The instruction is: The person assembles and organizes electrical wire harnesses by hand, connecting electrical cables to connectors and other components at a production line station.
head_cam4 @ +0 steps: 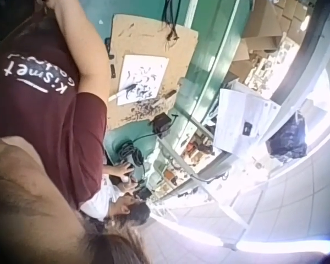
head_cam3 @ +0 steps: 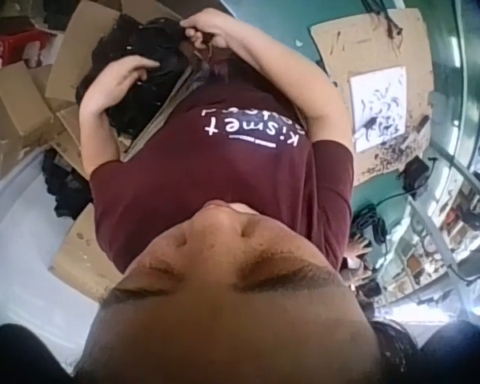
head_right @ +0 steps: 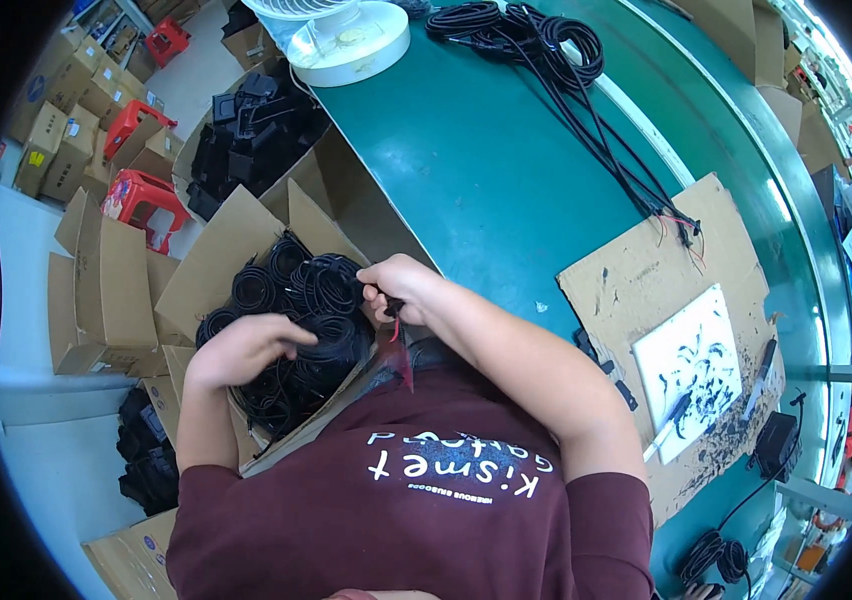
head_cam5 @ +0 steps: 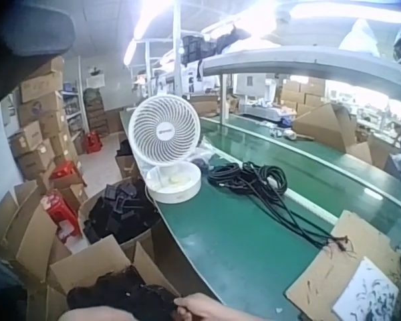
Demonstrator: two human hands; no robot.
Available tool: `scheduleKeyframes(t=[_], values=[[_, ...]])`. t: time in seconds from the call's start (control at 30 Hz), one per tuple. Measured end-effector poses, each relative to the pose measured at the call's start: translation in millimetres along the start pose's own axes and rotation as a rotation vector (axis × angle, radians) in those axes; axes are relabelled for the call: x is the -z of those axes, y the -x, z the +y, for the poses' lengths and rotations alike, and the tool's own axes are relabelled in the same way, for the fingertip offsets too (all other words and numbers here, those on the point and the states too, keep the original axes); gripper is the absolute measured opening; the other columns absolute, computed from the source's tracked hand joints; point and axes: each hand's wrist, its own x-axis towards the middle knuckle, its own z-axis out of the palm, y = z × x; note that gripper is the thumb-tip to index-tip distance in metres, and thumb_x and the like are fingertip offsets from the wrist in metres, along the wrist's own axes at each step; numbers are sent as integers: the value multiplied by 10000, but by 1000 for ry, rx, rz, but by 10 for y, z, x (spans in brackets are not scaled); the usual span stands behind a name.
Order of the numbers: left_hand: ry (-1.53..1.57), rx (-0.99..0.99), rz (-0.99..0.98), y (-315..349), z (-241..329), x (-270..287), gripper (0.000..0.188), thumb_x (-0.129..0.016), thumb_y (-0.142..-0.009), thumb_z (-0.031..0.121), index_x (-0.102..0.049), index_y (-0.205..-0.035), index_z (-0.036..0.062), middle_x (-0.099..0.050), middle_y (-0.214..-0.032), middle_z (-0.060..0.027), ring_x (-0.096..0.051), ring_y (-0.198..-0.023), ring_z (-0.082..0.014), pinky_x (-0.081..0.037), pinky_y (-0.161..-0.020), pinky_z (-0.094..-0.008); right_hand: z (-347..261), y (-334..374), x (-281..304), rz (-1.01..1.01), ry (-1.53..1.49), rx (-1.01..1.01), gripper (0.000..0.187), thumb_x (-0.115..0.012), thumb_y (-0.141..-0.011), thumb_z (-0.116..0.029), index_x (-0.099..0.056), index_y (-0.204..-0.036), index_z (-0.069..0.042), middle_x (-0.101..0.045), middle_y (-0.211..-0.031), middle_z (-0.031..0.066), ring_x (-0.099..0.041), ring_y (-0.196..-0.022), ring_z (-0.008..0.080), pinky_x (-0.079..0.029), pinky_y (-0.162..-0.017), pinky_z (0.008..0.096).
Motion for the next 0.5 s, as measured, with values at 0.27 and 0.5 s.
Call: scheduleKeyframes(t=[0.27,0.5], values=[[-399,-5,167,-325,-321,-577,146,-504,-806,47,-582,-911,-18,-606,-925,-209,-578,-877,-377,-466,-786,-420,342,194,-365,5,1153,219,544,-580,-830,-491,-621,-912,45,-644,-784,151,-621,-711,232,-485,-652,358],[-23,211,515,-246,-445,-697,138,-453,-788,-49,-564,-869,-43,-565,-792,-170,-564,-734,-297,-456,-683,-356,519,102,-538,-40,799,208,301,-513,-885,-218,-572,-936,73,-597,-694,165,-582,-512,244,-484,-481,361]])
